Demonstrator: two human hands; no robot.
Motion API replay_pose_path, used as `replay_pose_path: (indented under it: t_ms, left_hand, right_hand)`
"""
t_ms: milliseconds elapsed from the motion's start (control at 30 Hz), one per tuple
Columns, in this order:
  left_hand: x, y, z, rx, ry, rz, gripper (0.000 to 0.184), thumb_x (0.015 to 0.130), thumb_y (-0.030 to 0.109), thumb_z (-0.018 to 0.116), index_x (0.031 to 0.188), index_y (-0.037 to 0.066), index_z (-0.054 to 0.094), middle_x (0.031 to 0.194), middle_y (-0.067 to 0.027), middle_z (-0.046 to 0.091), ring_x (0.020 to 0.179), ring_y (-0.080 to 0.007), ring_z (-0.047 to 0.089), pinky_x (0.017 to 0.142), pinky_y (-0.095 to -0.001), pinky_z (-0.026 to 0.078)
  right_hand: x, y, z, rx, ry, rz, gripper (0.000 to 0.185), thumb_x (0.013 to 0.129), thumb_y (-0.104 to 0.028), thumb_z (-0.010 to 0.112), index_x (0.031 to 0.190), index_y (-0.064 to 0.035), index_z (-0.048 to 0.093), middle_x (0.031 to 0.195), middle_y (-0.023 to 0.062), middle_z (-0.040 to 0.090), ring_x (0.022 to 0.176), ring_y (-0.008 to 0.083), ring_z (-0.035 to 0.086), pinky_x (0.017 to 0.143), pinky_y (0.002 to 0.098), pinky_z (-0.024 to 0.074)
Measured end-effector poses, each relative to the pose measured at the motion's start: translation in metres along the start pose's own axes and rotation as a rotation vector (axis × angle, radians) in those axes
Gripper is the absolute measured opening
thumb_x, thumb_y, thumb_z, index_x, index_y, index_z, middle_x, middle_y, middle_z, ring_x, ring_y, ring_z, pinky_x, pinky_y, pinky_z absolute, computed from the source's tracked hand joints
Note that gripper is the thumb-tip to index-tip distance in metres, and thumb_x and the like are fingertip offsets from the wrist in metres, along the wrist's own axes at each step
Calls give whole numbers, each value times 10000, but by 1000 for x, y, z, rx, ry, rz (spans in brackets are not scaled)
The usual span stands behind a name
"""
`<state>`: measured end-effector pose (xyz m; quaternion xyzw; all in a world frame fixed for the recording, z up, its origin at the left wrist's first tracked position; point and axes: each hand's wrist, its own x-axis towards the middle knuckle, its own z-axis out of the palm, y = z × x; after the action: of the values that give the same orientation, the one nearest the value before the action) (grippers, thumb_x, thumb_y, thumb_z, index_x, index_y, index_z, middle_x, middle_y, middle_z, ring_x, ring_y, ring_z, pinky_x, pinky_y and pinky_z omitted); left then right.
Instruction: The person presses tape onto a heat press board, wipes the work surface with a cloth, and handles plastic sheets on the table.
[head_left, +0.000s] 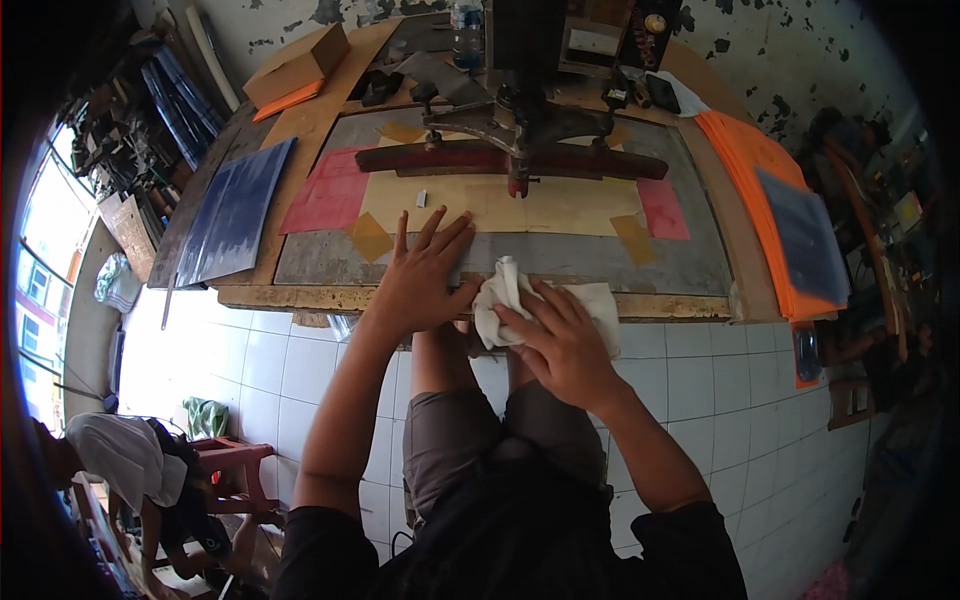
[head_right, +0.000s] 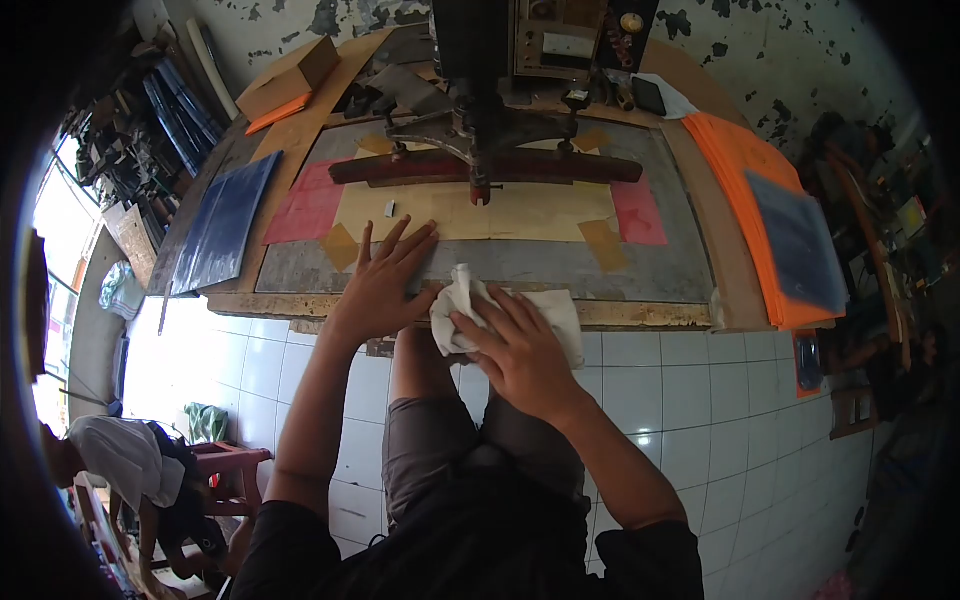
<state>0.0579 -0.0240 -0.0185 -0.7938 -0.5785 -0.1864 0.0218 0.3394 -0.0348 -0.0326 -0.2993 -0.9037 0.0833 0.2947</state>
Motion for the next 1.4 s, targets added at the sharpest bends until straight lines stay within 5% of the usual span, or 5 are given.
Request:
replay_pose_path:
  t_ms: [267, 633, 933, 1233, 1400]
  left_hand:
    - [-39, 57, -13, -4, 53, 81, 570, 982, 519, 669, 1247, 14, 665, 1595, -162, 538, 1594, -333, 354, 1331, -623, 108]
    - [-79, 81, -9, -140, 26, 75, 327, 927, 320, 782, 1168, 119, 691, 1014, -24, 741, 1034, -256, 708, 1162, -480, 421]
    - [1, 38, 29, -80, 88, 57, 603, 1009, 323, 646, 1512, 6, 543, 1660, -203, 437, 1557, -402, 381, 1271, -562, 299]
    - [-51, 118, 35, -30, 92, -151, 785, 1061, 502, 560, 1650, 18, 374, 1737, -225, 307, 1606, -411, 292, 1276, -593, 254]
    - [-49, 119, 42, -17, 141, -182, 781, 1053, 513, 561, 1643, 28, 397, 1741, -199, 318, 1606, -383, 306, 1273, -586, 257]
  right_hand:
    - [-48, 41, -40, -264, 126, 343, 499, 1007, -220, 663, 1494, -129, 609, 1459, 201, 599, 1438, 423, 496, 1226, 594, 337]
    - [-10, 59, -54, 117, -192, -34, 539, 892, -138, 708, 1424, -223, 684, 1474, 195, 617, 1421, 411, 526, 1242, 558, 360]
    - [64, 114, -42, 335, -311, -4, 470, 880, -33, 646, 1324, -154, 744, 1478, 190, 632, 1438, 390, 534, 1227, 474, 406]
    - [32, 128, -33, -217, 88, 450, 373, 980, -108, 688, 1340, -12, 671, 1351, 243, 632, 1305, 444, 566, 1165, 541, 423]
    - [46, 80, -11, -8, -52, -54, 436, 1007, -201, 688, 1426, -85, 653, 1454, 201, 625, 1405, 410, 530, 1209, 524, 395]
